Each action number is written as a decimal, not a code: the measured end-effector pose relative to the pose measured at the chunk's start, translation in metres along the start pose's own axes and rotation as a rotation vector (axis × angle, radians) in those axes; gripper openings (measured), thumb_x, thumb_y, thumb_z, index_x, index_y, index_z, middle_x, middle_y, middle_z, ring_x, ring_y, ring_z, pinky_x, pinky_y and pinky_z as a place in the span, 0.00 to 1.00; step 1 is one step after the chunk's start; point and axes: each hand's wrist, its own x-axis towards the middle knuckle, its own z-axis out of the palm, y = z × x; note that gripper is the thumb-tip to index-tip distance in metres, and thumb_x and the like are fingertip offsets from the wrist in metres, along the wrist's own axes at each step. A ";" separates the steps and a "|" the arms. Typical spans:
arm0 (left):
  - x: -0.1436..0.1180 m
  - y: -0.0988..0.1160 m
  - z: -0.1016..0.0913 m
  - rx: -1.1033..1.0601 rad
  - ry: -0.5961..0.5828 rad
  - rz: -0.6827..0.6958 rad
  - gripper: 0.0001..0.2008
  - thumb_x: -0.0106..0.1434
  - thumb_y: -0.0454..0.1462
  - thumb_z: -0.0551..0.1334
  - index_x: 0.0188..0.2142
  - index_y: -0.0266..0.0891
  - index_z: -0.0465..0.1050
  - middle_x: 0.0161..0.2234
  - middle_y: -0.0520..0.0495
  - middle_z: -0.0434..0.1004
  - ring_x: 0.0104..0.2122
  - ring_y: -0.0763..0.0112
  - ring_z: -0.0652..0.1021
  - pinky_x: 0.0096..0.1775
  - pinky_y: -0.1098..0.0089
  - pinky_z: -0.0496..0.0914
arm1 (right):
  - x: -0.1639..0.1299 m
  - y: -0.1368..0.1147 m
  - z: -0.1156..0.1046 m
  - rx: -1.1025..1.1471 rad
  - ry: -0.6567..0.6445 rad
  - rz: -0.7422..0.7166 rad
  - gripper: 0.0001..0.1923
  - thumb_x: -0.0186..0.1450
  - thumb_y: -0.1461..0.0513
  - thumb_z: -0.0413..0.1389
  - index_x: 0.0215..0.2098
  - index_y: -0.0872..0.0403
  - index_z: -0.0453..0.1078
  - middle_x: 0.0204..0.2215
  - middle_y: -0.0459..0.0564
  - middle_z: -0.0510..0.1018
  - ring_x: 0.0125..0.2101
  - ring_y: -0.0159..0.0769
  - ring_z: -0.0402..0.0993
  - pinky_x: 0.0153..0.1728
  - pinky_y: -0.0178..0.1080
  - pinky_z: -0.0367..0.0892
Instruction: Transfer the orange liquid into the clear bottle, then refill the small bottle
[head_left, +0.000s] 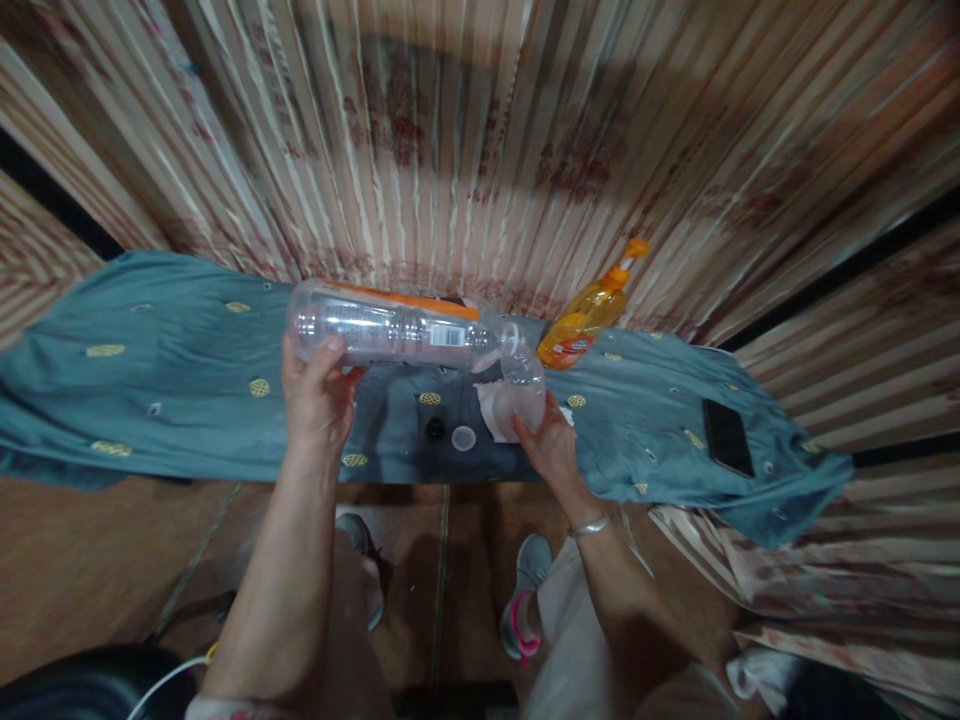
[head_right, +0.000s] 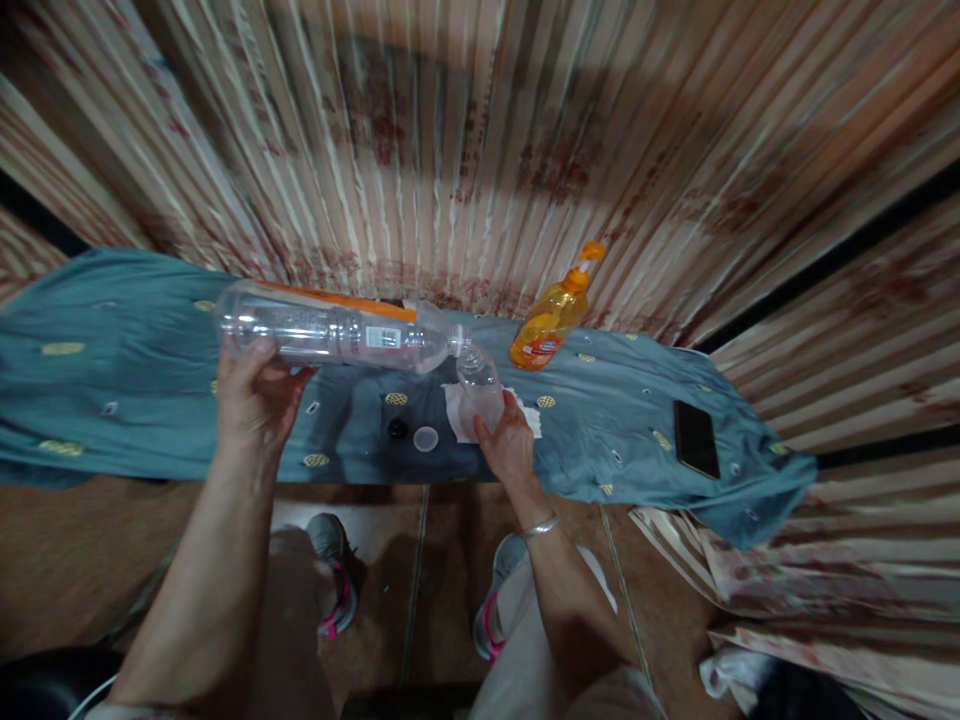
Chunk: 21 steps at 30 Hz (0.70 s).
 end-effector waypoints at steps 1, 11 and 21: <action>0.000 0.000 0.000 -0.002 0.003 -0.002 0.21 0.40 0.36 0.75 0.35 0.44 0.72 0.36 0.53 0.77 0.36 0.68 0.75 0.29 0.71 0.67 | 0.000 0.000 0.000 0.001 0.001 -0.001 0.34 0.63 0.52 0.56 0.63 0.61 0.61 0.50 0.68 0.78 0.48 0.51 0.77 0.49 0.54 0.72; 0.001 -0.001 -0.003 0.014 -0.021 0.004 0.22 0.42 0.36 0.75 0.36 0.44 0.71 0.38 0.51 0.76 0.36 0.68 0.75 0.29 0.71 0.67 | 0.000 0.001 0.001 0.005 0.000 -0.012 0.34 0.63 0.52 0.56 0.63 0.60 0.61 0.50 0.66 0.78 0.49 0.50 0.77 0.50 0.55 0.71; 0.003 -0.003 -0.007 0.043 -0.061 0.019 0.20 0.45 0.37 0.73 0.36 0.45 0.70 0.38 0.54 0.76 0.37 0.69 0.75 0.32 0.70 0.66 | 0.000 0.001 0.001 -0.006 -0.008 0.002 0.35 0.63 0.51 0.55 0.63 0.63 0.61 0.50 0.68 0.78 0.49 0.51 0.77 0.51 0.54 0.71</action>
